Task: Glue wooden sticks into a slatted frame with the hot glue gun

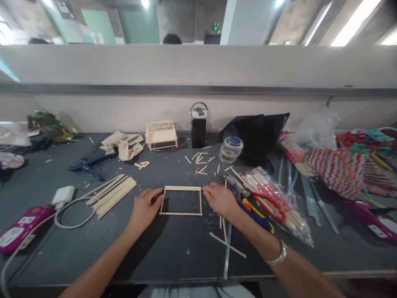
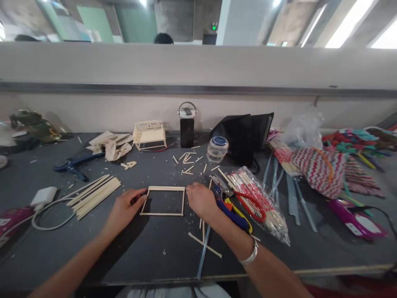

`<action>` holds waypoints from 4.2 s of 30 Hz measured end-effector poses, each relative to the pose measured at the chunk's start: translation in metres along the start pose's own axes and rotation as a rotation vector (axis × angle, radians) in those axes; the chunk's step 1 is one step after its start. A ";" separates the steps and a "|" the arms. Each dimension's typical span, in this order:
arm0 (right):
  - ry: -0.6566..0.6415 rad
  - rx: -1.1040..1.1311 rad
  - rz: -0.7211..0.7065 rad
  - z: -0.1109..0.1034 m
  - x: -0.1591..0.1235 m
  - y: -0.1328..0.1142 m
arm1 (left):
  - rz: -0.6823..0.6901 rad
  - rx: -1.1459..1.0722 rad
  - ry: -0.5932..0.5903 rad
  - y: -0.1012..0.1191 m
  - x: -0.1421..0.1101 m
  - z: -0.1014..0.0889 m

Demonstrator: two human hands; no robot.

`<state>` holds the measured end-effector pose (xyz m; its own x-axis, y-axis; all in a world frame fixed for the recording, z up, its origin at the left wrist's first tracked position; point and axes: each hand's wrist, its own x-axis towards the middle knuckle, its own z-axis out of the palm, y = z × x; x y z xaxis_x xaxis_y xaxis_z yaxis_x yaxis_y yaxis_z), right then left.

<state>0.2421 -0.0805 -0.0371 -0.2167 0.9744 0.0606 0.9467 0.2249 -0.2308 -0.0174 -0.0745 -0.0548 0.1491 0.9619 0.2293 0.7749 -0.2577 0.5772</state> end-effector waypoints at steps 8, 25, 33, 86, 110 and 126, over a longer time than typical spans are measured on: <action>-0.003 0.015 0.001 0.005 -0.003 -0.002 | 0.002 0.017 -0.011 0.005 -0.007 0.004; -0.011 0.063 0.045 0.008 -0.001 0.003 | -0.162 0.104 -0.188 0.011 0.019 -0.006; 0.005 0.102 0.065 0.009 0.000 0.002 | -0.192 0.183 -0.294 0.010 0.036 -0.005; 0.216 0.051 -0.155 0.024 0.003 0.007 | -0.114 -0.052 -0.356 -0.006 0.031 -0.002; 0.191 0.074 -0.058 0.019 0.003 0.002 | -0.164 0.002 -0.356 -0.010 0.037 -0.004; 0.140 0.370 -0.040 0.014 0.007 -0.007 | 0.104 -0.172 -0.289 -0.007 0.039 -0.008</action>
<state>0.2310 -0.0752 -0.0485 -0.1932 0.9600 0.2024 0.7827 0.2752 -0.5582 -0.0220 -0.0357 -0.0431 0.4085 0.9096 0.0763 0.6353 -0.3433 0.6918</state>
